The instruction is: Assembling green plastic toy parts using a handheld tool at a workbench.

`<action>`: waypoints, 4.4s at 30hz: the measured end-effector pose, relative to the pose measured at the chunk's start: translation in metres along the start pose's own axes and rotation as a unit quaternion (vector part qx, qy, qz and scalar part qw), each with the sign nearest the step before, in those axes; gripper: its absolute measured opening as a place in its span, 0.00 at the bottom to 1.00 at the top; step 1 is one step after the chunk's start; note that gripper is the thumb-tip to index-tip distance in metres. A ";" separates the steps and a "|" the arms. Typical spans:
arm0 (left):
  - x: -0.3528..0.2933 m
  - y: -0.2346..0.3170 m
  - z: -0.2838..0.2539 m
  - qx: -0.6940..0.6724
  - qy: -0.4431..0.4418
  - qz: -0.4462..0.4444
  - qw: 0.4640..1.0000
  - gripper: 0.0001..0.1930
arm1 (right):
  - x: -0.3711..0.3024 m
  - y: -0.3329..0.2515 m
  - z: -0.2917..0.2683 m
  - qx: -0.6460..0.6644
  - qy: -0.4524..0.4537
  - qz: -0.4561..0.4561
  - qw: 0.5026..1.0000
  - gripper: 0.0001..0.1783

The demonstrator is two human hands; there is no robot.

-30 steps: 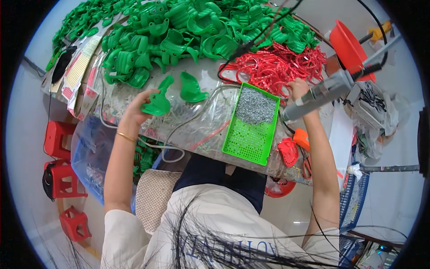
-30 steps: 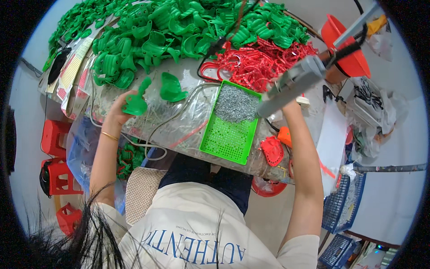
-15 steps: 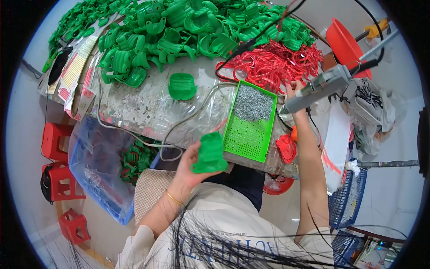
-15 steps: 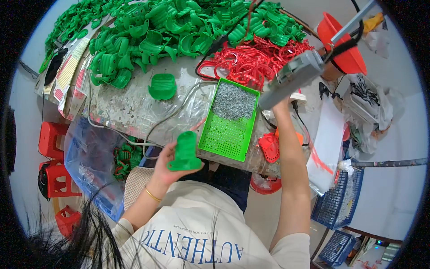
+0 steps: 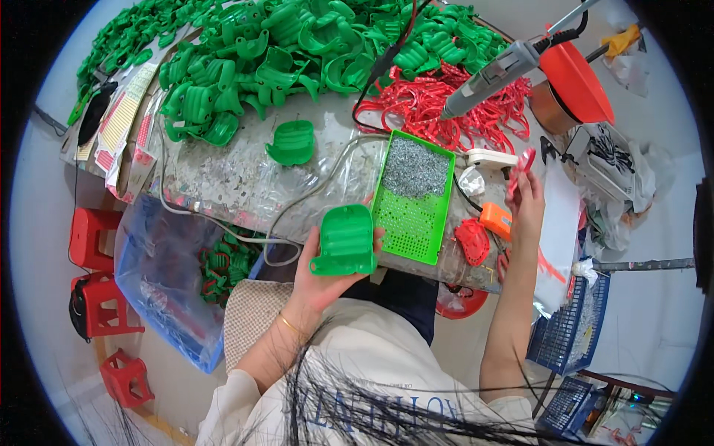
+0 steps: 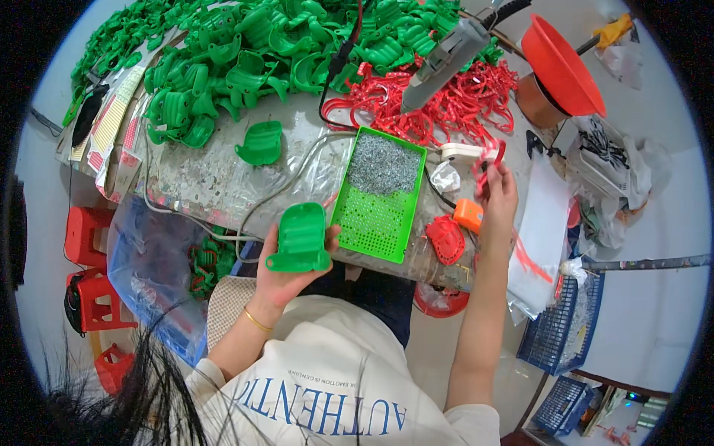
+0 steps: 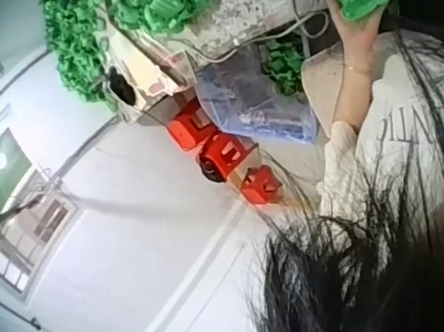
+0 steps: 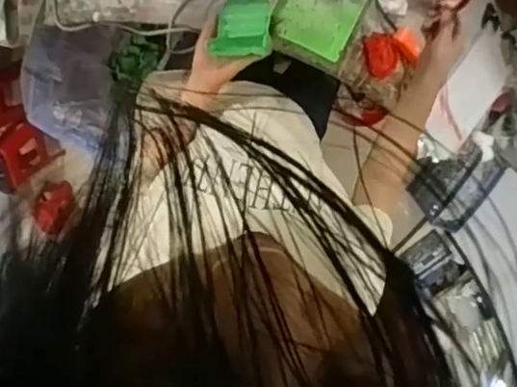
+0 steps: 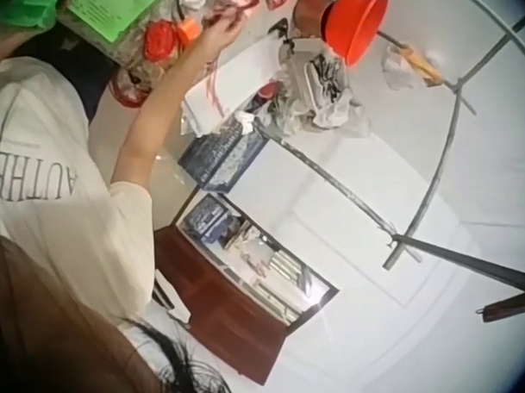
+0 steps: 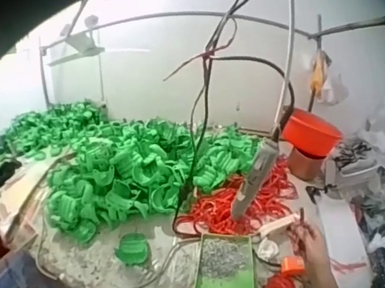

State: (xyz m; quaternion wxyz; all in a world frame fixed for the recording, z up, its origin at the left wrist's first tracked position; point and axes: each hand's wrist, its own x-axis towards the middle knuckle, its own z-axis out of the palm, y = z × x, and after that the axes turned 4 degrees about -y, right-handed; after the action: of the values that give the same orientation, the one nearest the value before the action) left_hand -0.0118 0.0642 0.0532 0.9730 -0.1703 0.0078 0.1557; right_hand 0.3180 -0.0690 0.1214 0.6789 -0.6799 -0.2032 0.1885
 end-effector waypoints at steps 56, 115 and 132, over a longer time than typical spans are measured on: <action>0.026 -0.044 -0.013 0.408 -0.016 0.010 0.913 0.52 | -0.127 0.019 0.079 -0.097 -0.192 0.127 0.968 0.06; 0.004 -0.041 -0.052 0.075 -0.064 -0.093 0.991 0.42 | -0.091 -0.005 0.079 -0.066 0.112 -0.292 0.948 0.25; 0.002 -0.054 -0.054 0.174 0.008 -0.199 0.964 0.44 | -0.023 -0.076 0.083 0.261 -0.743 -0.080 0.612 0.29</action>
State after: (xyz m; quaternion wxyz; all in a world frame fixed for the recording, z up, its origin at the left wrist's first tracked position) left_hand 0.0089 -0.0016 0.0204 0.9989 0.0026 0.0081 -0.0463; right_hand 0.2528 -0.0114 0.1961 0.4568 -0.0827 -0.6340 0.6185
